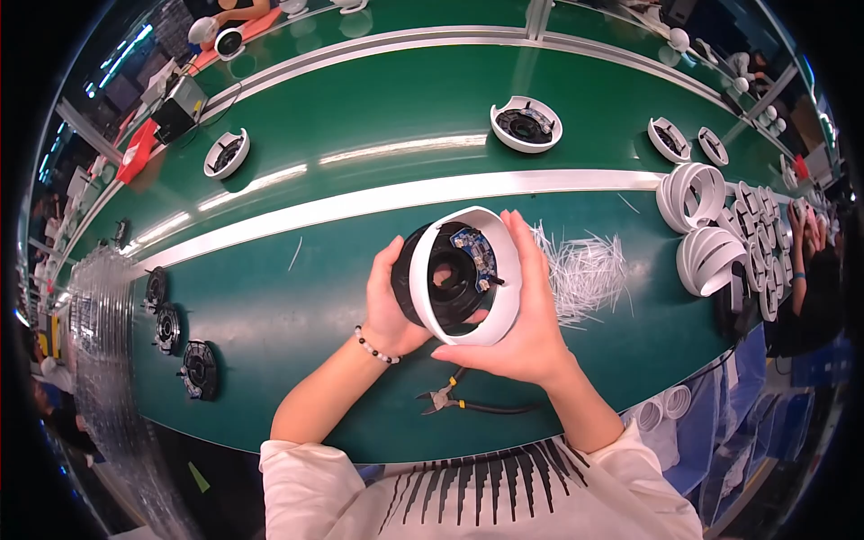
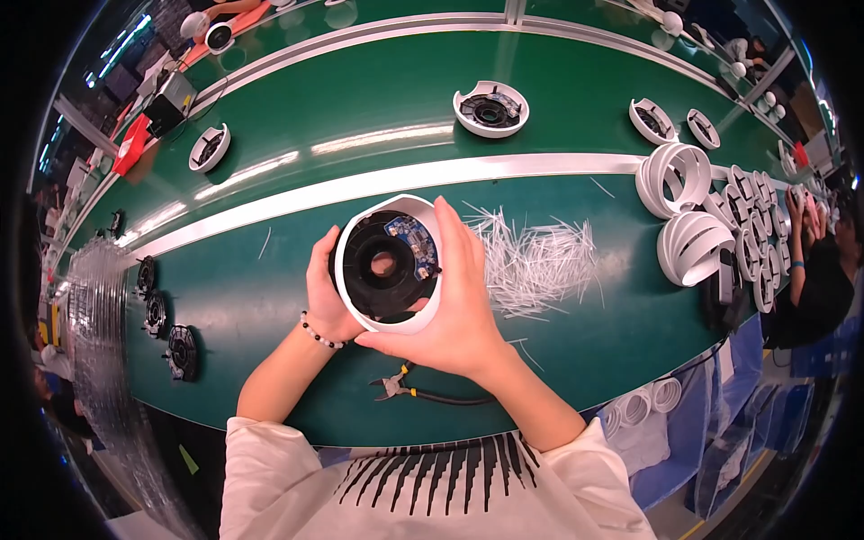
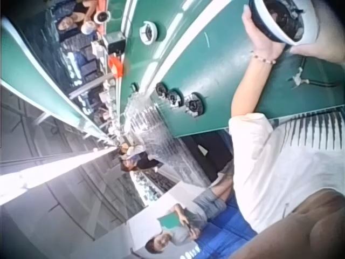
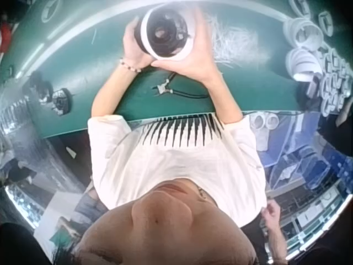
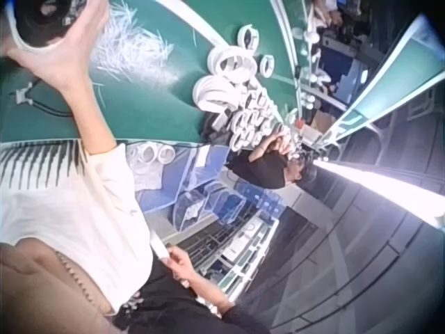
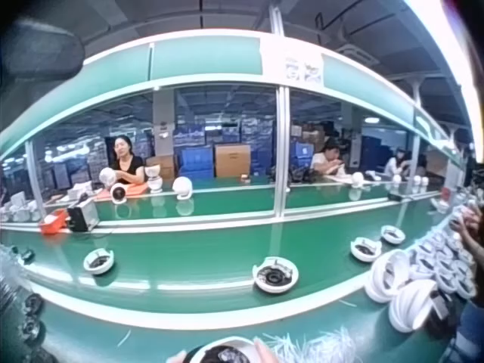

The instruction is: Manually assemble electronic light fixture components on a production line.

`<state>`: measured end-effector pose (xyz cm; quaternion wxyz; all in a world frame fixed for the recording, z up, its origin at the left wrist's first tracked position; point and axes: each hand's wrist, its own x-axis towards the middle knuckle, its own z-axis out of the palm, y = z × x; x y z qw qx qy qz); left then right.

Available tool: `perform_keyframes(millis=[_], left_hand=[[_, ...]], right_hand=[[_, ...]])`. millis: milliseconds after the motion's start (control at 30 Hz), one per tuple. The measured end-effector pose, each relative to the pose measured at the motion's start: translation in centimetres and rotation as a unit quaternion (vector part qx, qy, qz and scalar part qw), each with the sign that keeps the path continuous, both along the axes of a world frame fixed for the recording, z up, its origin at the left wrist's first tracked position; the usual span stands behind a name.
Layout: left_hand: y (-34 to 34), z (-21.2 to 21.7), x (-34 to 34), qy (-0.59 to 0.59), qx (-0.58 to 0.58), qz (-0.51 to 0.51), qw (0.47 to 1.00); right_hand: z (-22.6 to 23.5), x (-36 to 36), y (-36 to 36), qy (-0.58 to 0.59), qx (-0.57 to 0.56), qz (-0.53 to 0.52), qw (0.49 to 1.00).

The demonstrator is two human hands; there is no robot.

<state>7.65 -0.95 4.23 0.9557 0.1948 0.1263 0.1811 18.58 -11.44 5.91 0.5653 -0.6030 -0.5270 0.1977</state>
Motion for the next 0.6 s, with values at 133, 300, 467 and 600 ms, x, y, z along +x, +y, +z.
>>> perform_keyframes(millis=[133, 300, 467, 600], left_hand=[[-0.5, -0.5, 0.2, 0.021, 0.011, 0.036, 0.999], [-0.5, -1.0, 0.5, 0.037, 0.049, 0.064, 0.996], [-0.2, -1.0, 0.1, -0.004, -0.016, -0.008, 1.000], [0.0, -0.9, 0.0, -0.001, -0.012, -0.029, 1.000]], right_hand=[[0.4, -0.5, 0.2, -0.183, -0.013, -0.043, 0.982], [0.3, -0.1, 0.0, -0.220, -0.031, -0.039, 0.974], [-0.6, 1.7, 0.4, -0.097, -0.064, 0.024, 0.993], [-1.4, 2.3, 0.8, 0.126, -0.008, 0.098, 0.987]])
